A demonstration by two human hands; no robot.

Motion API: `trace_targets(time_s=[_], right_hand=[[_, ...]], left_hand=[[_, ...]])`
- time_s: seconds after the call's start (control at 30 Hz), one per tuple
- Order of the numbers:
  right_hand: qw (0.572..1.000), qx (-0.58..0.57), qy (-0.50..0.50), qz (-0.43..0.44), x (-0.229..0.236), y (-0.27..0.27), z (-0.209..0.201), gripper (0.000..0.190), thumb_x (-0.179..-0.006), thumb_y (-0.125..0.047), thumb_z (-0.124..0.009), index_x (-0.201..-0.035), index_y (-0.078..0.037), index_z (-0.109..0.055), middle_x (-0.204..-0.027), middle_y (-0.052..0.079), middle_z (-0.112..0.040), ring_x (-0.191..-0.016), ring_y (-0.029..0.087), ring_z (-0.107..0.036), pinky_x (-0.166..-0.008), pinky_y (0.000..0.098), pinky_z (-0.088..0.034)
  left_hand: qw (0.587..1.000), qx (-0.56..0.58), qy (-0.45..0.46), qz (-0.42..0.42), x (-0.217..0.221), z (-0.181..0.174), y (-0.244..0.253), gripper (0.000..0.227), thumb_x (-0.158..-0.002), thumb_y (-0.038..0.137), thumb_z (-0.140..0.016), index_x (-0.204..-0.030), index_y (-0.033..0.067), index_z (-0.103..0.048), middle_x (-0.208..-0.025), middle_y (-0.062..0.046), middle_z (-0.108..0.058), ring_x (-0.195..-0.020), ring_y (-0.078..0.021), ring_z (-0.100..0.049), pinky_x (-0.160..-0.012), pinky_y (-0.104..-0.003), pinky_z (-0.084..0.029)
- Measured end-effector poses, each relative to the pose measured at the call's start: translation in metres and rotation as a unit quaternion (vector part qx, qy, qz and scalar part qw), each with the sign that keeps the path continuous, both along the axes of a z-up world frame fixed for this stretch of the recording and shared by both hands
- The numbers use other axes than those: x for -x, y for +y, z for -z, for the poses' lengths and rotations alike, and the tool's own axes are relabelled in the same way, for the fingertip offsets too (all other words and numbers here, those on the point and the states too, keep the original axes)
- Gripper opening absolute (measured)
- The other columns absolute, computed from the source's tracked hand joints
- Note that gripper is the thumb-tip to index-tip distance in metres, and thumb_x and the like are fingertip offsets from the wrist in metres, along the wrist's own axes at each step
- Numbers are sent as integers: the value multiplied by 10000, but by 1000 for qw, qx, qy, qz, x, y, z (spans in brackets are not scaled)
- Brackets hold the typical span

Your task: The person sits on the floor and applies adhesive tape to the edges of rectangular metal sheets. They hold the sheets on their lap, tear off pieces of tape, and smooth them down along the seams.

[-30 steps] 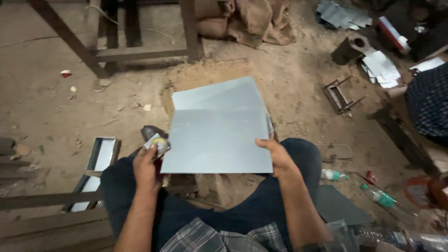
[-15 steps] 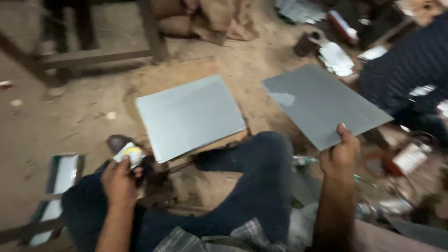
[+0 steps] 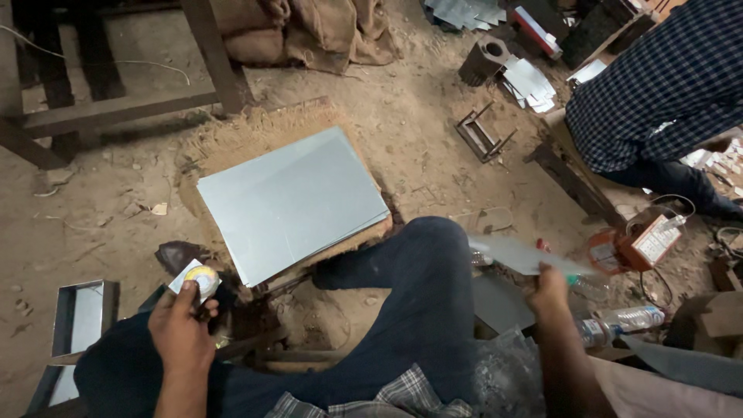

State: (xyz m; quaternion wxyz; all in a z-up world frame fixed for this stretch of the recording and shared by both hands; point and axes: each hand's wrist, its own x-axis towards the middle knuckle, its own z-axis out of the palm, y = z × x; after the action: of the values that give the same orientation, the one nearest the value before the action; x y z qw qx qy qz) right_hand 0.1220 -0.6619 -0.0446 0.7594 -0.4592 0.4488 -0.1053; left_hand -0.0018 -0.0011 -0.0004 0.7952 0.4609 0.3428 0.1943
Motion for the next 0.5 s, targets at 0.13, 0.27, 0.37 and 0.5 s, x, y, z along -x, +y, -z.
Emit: trace_targets(time_s=[0.13,0.27,0.37,0.5], right_hand=[[997,-54,64,-4,19,4,20,208,-1043,-249,-563,-1140,-81,-638,-886,79,-686,-683,162,-572,-610,301,-498],[996,23,63,-62,28,2,25,172,-1010,-240,-568,-1094,-98,-616,-869,69,-639,-683,213,-590,-628,392,-507],[988,121,86,-46,49,-19,29,185,-995,-202,-573,-1073,-41,-619,-883,119,-623,-715,245,-620,-650,438,-536],[966,217,135,-34,58,-52,28,212,-980,-199,-575,-1053,-5,-619,-917,140,-642,-780,266,-649,-691,457,-554]], left_hand=[[1000,-5,1,-5,0,3,-1,242,-1017,143,-654,-1191,-24,-665,-930,-84,-711,-643,-161,-613,-563,-270,-472],[1000,-7,-3,3,2,4,0,245,-1014,130,-655,-1203,-26,-669,-953,-96,-705,-659,-164,-612,-576,-273,-480],[1000,-12,-9,6,3,4,-2,233,-1018,113,-645,-1200,-32,-659,-968,-90,-699,-680,-164,-618,-585,-280,-492],[999,-25,-24,22,3,0,-4,219,-1059,95,-631,-1220,-49,-662,-957,-90,-669,-703,-157,-593,-600,-289,-483]])
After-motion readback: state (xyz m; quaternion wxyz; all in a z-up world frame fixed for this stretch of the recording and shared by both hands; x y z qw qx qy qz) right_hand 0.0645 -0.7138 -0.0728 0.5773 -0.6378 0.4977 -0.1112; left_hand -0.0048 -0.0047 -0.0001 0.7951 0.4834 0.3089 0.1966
